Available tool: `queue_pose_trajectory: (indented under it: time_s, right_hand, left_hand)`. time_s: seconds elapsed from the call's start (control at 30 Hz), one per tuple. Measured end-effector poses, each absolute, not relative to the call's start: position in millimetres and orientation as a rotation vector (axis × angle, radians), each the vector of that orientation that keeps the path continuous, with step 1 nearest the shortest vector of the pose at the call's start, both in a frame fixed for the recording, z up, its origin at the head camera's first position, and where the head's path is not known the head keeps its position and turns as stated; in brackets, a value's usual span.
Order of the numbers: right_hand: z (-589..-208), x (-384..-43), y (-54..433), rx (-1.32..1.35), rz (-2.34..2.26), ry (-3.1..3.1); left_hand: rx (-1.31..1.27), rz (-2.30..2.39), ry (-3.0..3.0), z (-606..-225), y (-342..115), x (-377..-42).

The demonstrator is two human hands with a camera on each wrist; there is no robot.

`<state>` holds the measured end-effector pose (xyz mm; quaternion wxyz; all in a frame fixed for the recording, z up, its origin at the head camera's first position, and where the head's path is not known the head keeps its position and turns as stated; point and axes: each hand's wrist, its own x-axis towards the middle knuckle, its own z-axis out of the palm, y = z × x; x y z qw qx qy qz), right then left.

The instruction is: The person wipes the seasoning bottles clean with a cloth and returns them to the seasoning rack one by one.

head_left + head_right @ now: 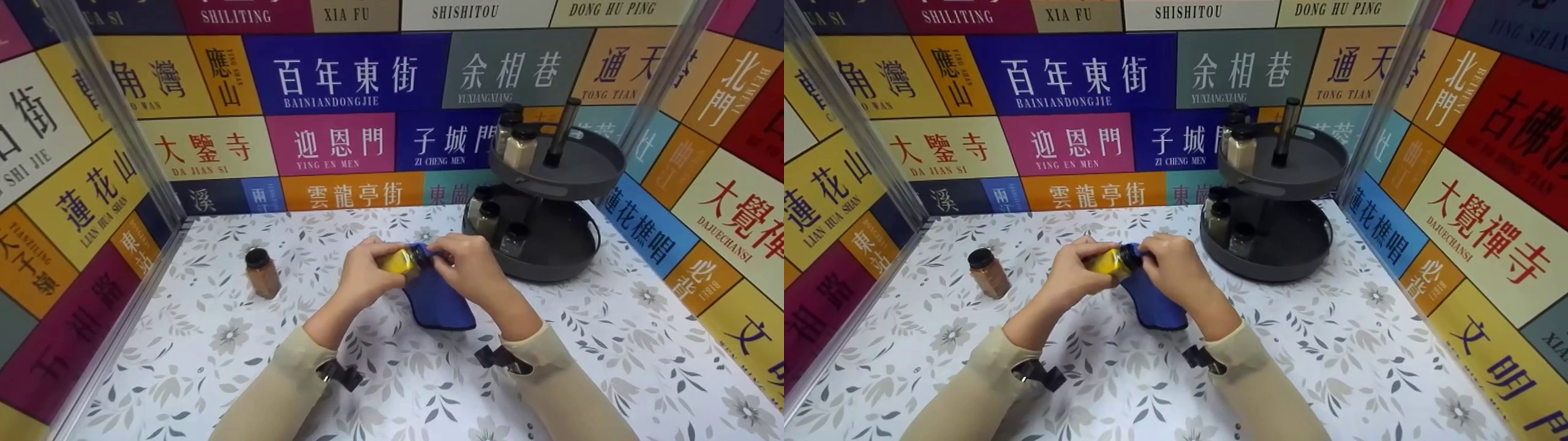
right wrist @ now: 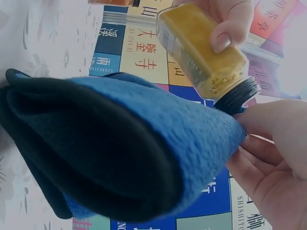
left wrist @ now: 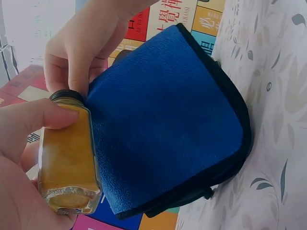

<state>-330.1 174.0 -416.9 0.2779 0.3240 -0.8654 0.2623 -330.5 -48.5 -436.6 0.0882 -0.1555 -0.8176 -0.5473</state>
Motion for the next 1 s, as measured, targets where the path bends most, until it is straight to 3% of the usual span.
queue_pose_trajectory:
  time_s: [0.4,1.0]
  right_hand:
    - [-408.9,-318.4,170.6,1.012,0.670,-2.222]
    - [-413.8,-324.6,169.1,0.981,0.650,-2.116]
  left_hand:
    - [-0.372,-1.655,-2.434,-435.9,-52.9,-334.0]
    - [-0.509,-1.558,-2.552,-433.8,-50.1,-330.0]
